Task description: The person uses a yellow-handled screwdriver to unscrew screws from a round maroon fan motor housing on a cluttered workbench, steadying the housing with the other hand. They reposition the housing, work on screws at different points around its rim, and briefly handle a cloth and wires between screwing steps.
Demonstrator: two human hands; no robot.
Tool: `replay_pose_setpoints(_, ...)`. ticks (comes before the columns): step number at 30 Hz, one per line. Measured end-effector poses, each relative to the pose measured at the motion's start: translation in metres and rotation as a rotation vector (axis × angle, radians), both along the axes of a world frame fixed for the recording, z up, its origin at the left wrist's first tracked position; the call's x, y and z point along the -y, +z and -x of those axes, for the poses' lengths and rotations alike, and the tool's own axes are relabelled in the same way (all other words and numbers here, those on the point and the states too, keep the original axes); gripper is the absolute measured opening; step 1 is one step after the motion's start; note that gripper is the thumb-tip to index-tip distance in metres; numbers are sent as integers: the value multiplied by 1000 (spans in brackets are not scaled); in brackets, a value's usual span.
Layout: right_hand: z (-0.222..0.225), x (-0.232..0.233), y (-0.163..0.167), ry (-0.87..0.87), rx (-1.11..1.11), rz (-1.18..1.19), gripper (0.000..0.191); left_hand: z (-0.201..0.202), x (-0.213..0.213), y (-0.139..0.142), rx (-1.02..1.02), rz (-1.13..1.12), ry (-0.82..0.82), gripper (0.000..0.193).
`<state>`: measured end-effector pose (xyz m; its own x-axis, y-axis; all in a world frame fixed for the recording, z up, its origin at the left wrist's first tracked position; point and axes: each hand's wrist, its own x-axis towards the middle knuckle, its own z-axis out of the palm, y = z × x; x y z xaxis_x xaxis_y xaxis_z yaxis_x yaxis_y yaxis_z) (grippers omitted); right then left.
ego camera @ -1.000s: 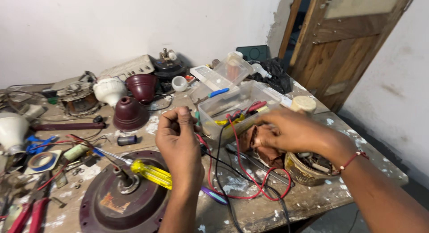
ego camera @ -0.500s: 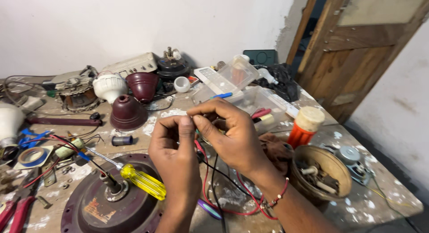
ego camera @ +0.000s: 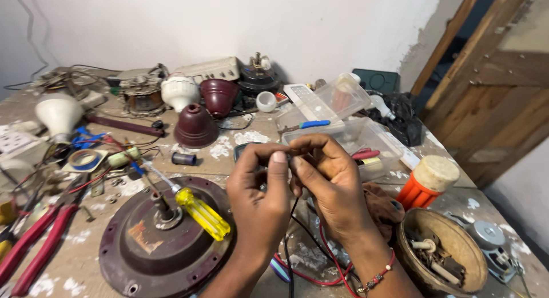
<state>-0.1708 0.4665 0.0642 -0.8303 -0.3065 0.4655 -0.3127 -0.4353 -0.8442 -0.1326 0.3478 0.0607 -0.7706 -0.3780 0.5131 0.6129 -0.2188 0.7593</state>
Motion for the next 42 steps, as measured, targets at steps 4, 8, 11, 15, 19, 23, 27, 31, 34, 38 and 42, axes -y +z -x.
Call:
replay_pose_setpoints(4, -5, -5, -2, 11, -33, 15, 28, -10, -10, 5, 19, 109, 156, 14)
replay_pose_setpoints(8, -10, -8, -3, 46, -81, -13, 33, -28, -15, 13, 26, 195, 259, 12)
replay_pose_setpoints(11, -13, -10, -4, 119, 60, 8, 29, -46, -7, 22, -50, 347, 345, 14)
replay_pose_setpoints(15, -14, -6, -10, 193, 122, 77, 21, -81, 21, 32, -7, 488, 407, 24)
replay_pose_setpoints(19, -12, 2, -19, 165, 129, 46, 21, -118, 76, 28, -262, 597, 624, 25)
replay_pose_setpoints(23, -9, 0, -24, 138, 128, 38, 22, -150, 148, 10, -171, 599, 734, 24)
replay_pose_setpoints(27, -5, 4, -21, 73, 125, 24, 23, -159, 204, -10, -36, 572, 821, 23)
replay_pose_setpoints(31, -14, 25, -16, -8, 116, -46, 26, -156, 236, -33, 56, 589, 822, 23)
replay_pose_setpoints(34, -35, 48, -10, -62, 77, -172, 22, -154, 249, -46, 146, 554, 797, 23)
replay_pose_setpoints(38, -69, 91, -2, -42, -95, -401, 22, -152, 259, -53, 406, 470, 723, 29)
replay_pose_setpoints(42, -102, 138, -5, -40, -342, -645, 16, -147, 272, -52, 572, 578, 635, 41)
